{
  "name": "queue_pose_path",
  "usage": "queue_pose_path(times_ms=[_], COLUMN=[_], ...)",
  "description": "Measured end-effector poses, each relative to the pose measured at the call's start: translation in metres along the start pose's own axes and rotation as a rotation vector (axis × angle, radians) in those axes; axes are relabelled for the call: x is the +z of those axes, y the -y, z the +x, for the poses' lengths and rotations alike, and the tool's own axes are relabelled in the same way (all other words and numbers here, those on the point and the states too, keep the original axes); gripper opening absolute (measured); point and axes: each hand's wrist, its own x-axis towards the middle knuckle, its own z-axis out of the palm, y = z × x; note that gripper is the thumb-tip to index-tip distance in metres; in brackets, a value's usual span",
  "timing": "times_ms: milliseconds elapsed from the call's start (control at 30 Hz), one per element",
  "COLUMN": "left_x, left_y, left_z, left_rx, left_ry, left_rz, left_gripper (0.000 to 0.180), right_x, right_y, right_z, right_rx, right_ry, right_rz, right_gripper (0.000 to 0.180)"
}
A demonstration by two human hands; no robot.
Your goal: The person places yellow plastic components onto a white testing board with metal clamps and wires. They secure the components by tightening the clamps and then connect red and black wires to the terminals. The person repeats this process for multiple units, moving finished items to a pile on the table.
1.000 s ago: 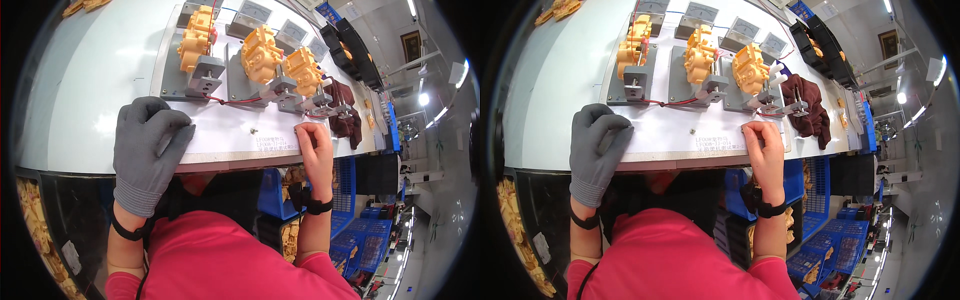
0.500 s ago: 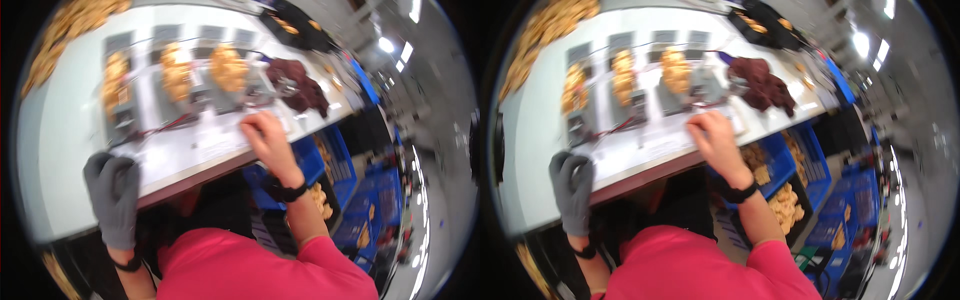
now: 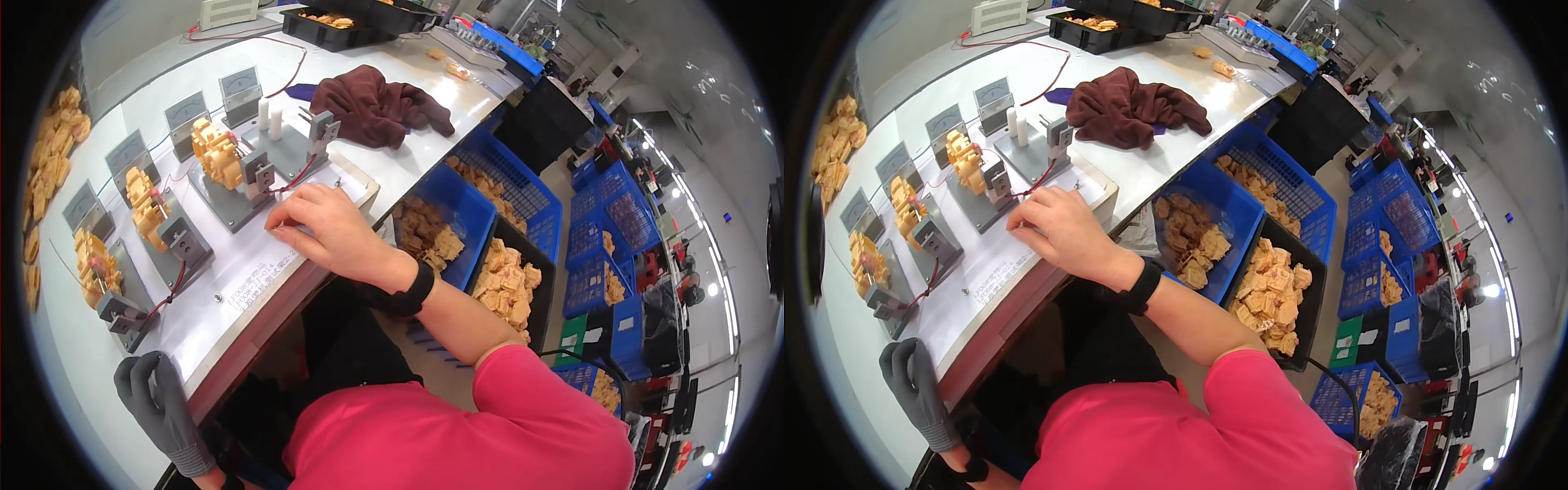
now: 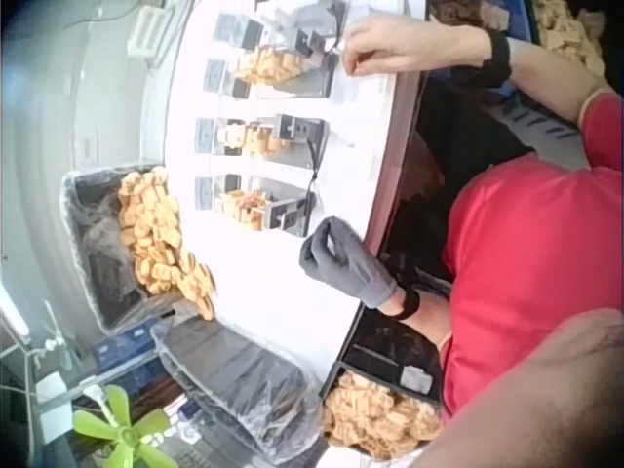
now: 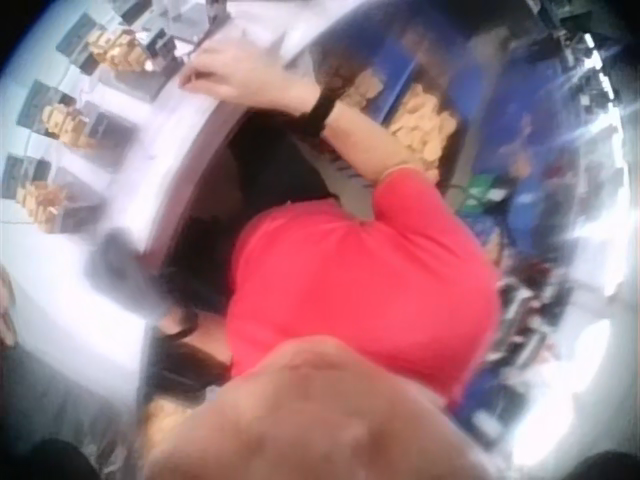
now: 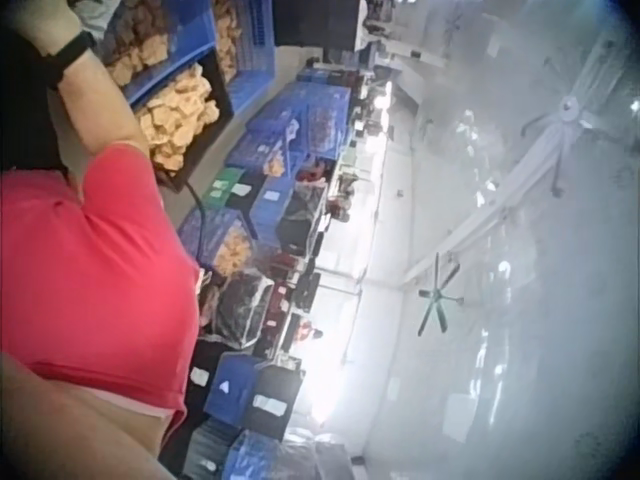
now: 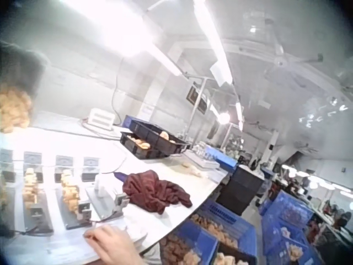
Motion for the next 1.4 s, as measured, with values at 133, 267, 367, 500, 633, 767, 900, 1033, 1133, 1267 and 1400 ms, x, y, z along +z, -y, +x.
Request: queue_pose_path(times_ms=[133, 267, 367, 500, 633, 767, 900, 1033, 1133, 1267, 1400], left_x=[-0.001, 0.001, 0.002, 0.001, -0.001, 0.002, -0.002, -0.002, -0.002, -0.002, -0.002], left_y=[0.002, 0.0, -0.001, 0.0, -0.001, -0.014, -0.022, -0.02, -0.021, -0.022, -0.021], left_z=[0.0, 0.001, 0.002, 0.002, -0.002, 0.001, -0.002, -0.003, -0.003, -0.002, -0.002], left_rx=[0.004, 0.004, 0.006, -0.02, 0.0, 0.054, -0.019, 0.003, 0.014, 0.02, 0.019], left_ry=[0.01, 0.002, 0.008, 0.005, -0.054, -0.038, -0.053, -0.064, -0.068, -0.062, -0.07], left_rz=[-0.002, 0.005, -0.009, -0.036, -0.017, -0.006, 0.001, 0.041, 0.056, 0.065, 0.057], left_gripper=[0.013, 0.013, 0.013, 0.013, 0.012, 0.015, 0.014, 0.012, 0.011, 0.011, 0.012], right_x=[0.001, 0.002, 0.003, 0.004, 0.004, 0.001, -0.001, -0.002, -0.001, -0.001, -0.001], right_y=[-0.003, -0.005, -0.007, -0.005, -0.003, -0.003, 0.009, 0.013, 0.011, 0.011, 0.009], right_z=[-0.001, -0.002, -0.002, 0.001, 0.007, 0.004, 0.003, 0.004, 0.004, 0.005, 0.005], right_rx=[-0.016, -0.006, -0.015, -0.024, -0.056, -0.02, 0.063, 0.134, 0.106, 0.113, 0.089], right_ry=[-0.003, -0.008, -0.047, -0.052, 0.001, 0.003, 0.052, 0.089, 0.093, 0.078, 0.092], right_rz=[-0.024, -0.022, -0.018, -0.021, -0.032, -0.036, -0.006, 0.024, 0.01, 0.03, 0.014], right_gripper=[0.009, 0.008, 0.007, 0.006, 0.01, 0.008, 0.008, 0.01, 0.009, 0.009, 0.009])
